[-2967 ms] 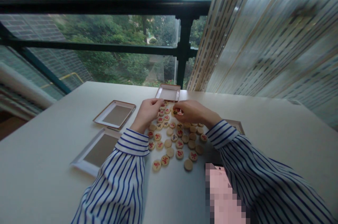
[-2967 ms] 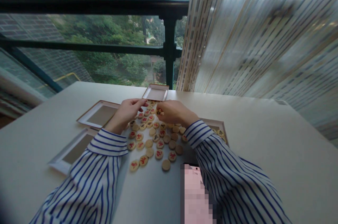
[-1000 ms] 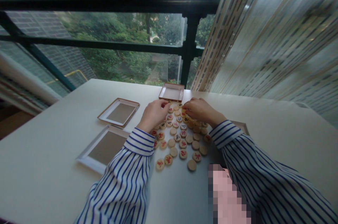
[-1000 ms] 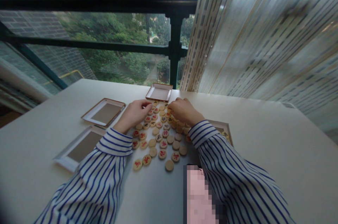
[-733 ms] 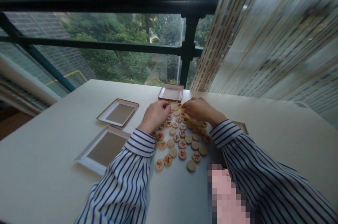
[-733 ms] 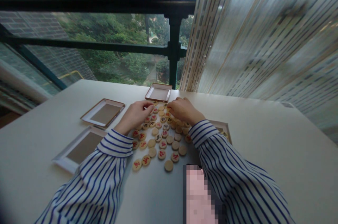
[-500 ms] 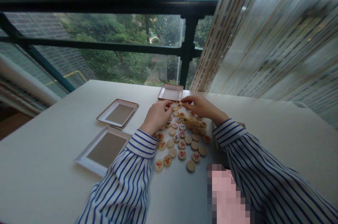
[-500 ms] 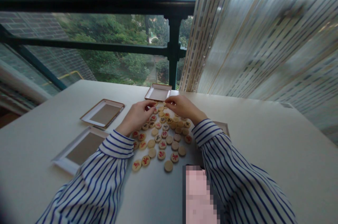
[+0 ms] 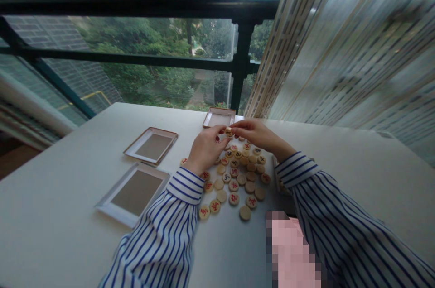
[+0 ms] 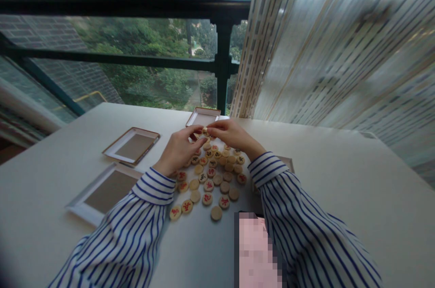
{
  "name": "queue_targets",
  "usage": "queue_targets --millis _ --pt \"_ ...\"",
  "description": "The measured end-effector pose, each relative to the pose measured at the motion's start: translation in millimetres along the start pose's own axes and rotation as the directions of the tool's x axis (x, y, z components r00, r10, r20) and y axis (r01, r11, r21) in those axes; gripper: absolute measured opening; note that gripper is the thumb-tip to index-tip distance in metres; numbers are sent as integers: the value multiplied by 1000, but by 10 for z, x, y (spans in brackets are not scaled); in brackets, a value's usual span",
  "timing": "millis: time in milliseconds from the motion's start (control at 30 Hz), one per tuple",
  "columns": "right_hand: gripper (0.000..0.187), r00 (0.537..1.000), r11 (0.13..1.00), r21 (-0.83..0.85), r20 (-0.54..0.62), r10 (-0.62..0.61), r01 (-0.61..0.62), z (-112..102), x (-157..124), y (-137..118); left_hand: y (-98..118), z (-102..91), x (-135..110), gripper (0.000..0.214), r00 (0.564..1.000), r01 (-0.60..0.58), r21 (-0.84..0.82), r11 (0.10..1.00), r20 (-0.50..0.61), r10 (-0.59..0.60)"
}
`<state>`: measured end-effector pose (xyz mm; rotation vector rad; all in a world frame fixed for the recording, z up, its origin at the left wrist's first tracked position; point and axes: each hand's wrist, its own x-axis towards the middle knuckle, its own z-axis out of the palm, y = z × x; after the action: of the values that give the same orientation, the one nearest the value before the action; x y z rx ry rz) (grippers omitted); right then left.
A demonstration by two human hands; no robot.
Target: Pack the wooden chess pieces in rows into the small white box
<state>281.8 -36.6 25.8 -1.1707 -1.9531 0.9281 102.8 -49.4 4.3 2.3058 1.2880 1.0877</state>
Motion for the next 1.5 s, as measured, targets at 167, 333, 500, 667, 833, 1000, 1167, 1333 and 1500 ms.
queue_targets --millis 167,333,500,667,833,1000,1167,1333,1500 --pt "31 1000 1000 29 2 -4 4 10 4 22 13 1 -1 24 998 -47 9 999 -30 47" --pt "31 999 998 59 -15 34 -33 12 -1 -7 27 -11 6 23 999 -43 -28 999 -33 42" --pt "29 998 996 76 -49 40 -37 3 -3 -81 35 -31 25 25 999 -4 -96 995 -32 1" --pt "34 997 993 95 -21 77 -75 -28 -20 -138 79 -58 31 28 999 25 -168 985 -39 -32" --pt "34 999 997 66 6 36 -36 -100 -64 -211 130 -81 40 34 996 59 -304 951 -44 -76" --pt "33 999 998 55 26 -19 18 -166 -122 -295 174 -105 54 36 992 109 -477 872 -3 -125" --pt "30 999 998 65 39 -27 24 -227 -216 -337 253 -107 57 38 986 164 -640 751 72 -154" --pt "29 999 996 84 32 -20 18 -336 -410 -370 438 -135 21 39 968 248 -708 661 163 -190" --pt "31 999 995 96 -17 42 -40 -463 -678 -434 583 -152 -52 40 967 255 -687 680 195 -166"
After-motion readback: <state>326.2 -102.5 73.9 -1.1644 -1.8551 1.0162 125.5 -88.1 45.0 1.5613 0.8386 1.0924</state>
